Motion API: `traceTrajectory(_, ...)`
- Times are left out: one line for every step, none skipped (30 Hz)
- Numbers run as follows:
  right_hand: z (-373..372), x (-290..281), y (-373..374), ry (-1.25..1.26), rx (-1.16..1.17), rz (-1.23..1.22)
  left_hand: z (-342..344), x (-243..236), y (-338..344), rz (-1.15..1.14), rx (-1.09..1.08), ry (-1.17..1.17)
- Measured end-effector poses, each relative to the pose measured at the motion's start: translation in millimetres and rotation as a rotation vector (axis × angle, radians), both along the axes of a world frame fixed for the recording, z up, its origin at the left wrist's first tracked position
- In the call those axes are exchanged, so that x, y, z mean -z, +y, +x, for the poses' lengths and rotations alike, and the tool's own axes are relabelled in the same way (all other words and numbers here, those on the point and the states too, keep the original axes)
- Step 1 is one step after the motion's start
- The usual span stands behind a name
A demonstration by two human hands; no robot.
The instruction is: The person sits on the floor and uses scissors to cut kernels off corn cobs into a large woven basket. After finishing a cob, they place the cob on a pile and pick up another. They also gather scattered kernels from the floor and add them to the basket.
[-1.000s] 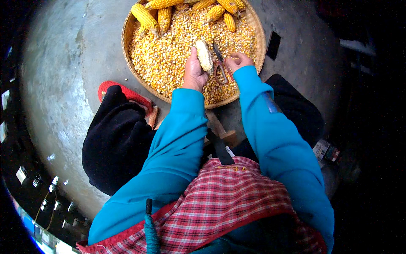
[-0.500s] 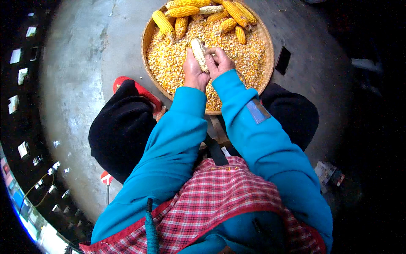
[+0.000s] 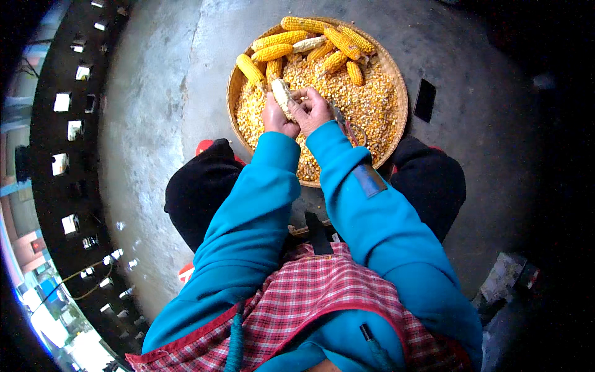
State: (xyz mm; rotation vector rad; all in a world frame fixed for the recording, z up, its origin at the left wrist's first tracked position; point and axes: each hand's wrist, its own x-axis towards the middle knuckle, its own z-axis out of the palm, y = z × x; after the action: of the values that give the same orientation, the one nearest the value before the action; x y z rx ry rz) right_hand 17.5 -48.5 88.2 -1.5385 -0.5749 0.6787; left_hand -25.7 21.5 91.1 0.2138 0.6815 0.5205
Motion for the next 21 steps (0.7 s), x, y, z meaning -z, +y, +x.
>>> traceTrajectory(0, -5, 1, 0.057, 0.002, 0.083, 0, -2, 4, 0.007, 0.021, 0.002)
traceTrajectory(0, -13, 2, 0.108, -0.002, 0.165, 0, -6, 8, 0.013, 0.038, -0.003)
traceTrajectory(1, -13, 7, -0.006, 0.031, 0.279, 3, -9, 13, 0.024, 0.051, -0.033)
traceTrajectory(2, -17, 7, 0.041, 0.048, 0.328, 1, -13, 17, 0.001, 0.111, -0.120)
traceTrajectory(3, -22, 8, 0.084, 0.062, 0.378, 5, -30, 12, 0.043, 0.103, -0.034)
traceTrajectory(5, -27, 9, 0.127, 0.076, 0.427, 8, -47, 7, 0.084, 0.095, 0.051)
traceTrajectory(9, -29, 8, 0.219, 0.042, 0.428, 11, -50, 9, 0.145, 0.089, 0.078)
traceTrajectory(11, -39, 5, 0.229, 0.039, 0.370, 11, -51, 12, 0.200, 0.076, 0.103)
traceTrajectory(12, -51, 0, 0.238, 0.038, 0.312, 12, -52, 14, 0.254, 0.064, 0.128)
traceTrajectory(12, -61, -2, 0.247, 0.038, 0.253, 14, -53, 17, 0.275, 0.058, 0.157)
traceTrajectory(14, -69, 1, 0.208, 0.077, 0.273, 18, -57, 20, 0.312, 0.054, 0.160)
traceTrajectory(14, -78, 3, 0.145, 0.102, 0.269, 22, -61, 23, 0.348, 0.049, 0.164)
traceTrajectory(13, -87, 4, 0.083, 0.128, 0.266, 24, -65, 26, 0.371, 0.068, 0.178)
traceTrajectory(13, -98, 4, 0.017, 0.158, 0.254, 26, -70, 26, 0.386, 0.090, 0.188)
traceTrajectory(15, -106, 4, -0.029, 0.143, 0.279, 27, -76, 28, 0.402, 0.111, 0.199)
traceTrajectory(16, -117, 4, -0.028, 0.119, 0.308, 28, -82, 31, 0.415, 0.138, 0.171)
traceTrajectory(16, -121, 1, -0.020, 0.099, 0.326, 27, -88, 31, 0.418, 0.170, 0.150)
traceTrajectory(17, -126, 0, -0.011, 0.078, 0.345, 27, -94, 30, 0.422, 0.202, 0.129)
traceTrajectory(16, -130, 1, -0.067, 0.069, 0.441, 28, -99, 27, 0.392, 0.209, 0.031)
traceTrajectory(14, -136, 1, -0.090, 0.063, 0.416, 26, -108, 26, 0.378, 0.225, 0.023)
traceTrajectory(14, -142, 0, -0.112, 0.058, 0.392, 24, -115, 27, 0.364, 0.241, 0.016)
